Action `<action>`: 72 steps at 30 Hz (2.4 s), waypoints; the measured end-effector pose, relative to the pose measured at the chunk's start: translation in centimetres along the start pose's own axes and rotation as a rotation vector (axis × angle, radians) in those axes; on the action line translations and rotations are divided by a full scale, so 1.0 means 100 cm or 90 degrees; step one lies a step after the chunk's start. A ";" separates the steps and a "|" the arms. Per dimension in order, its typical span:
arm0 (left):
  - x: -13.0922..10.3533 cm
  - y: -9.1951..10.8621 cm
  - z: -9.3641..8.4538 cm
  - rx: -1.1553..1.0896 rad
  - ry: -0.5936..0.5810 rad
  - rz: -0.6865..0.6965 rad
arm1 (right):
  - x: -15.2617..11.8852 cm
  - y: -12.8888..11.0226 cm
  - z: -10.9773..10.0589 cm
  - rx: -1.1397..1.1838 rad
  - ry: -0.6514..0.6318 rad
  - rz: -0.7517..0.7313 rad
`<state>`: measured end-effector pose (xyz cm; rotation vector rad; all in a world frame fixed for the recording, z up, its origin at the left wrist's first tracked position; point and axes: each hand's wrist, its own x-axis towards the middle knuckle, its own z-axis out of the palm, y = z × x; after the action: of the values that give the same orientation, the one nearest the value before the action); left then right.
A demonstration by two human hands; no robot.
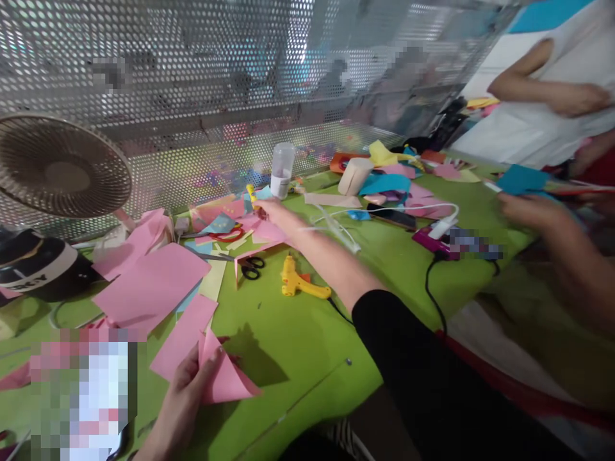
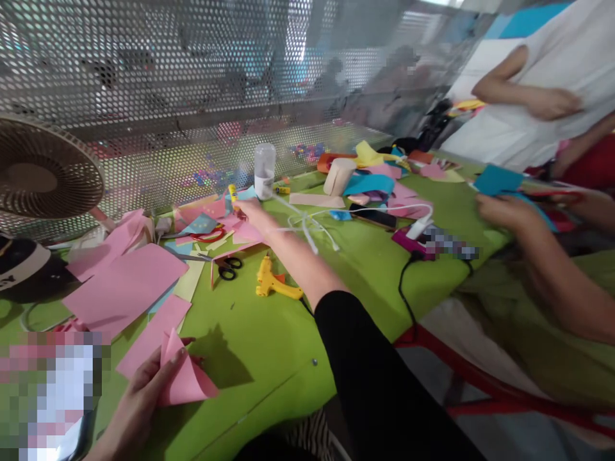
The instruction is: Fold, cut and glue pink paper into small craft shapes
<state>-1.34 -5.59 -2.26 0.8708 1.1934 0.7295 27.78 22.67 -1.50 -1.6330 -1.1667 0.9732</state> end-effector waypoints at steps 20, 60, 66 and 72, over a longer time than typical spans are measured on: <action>-0.004 0.003 0.002 0.029 -0.010 0.027 | -0.070 0.025 -0.078 0.395 -0.063 -0.021; -0.001 0.003 0.000 0.041 -0.007 -0.016 | -0.159 0.042 -0.143 0.012 -0.183 -0.069; 0.002 0.000 -0.002 0.047 -0.010 -0.017 | -0.158 0.043 -0.225 0.033 0.100 -0.134; -0.002 0.005 0.004 0.064 0.004 -0.018 | -0.143 0.068 -0.218 -0.053 0.120 -0.094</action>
<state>-1.03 -5.62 -1.64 0.9335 1.2535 0.6544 46.26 3.17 0.17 -1.6396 -1.1929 0.6696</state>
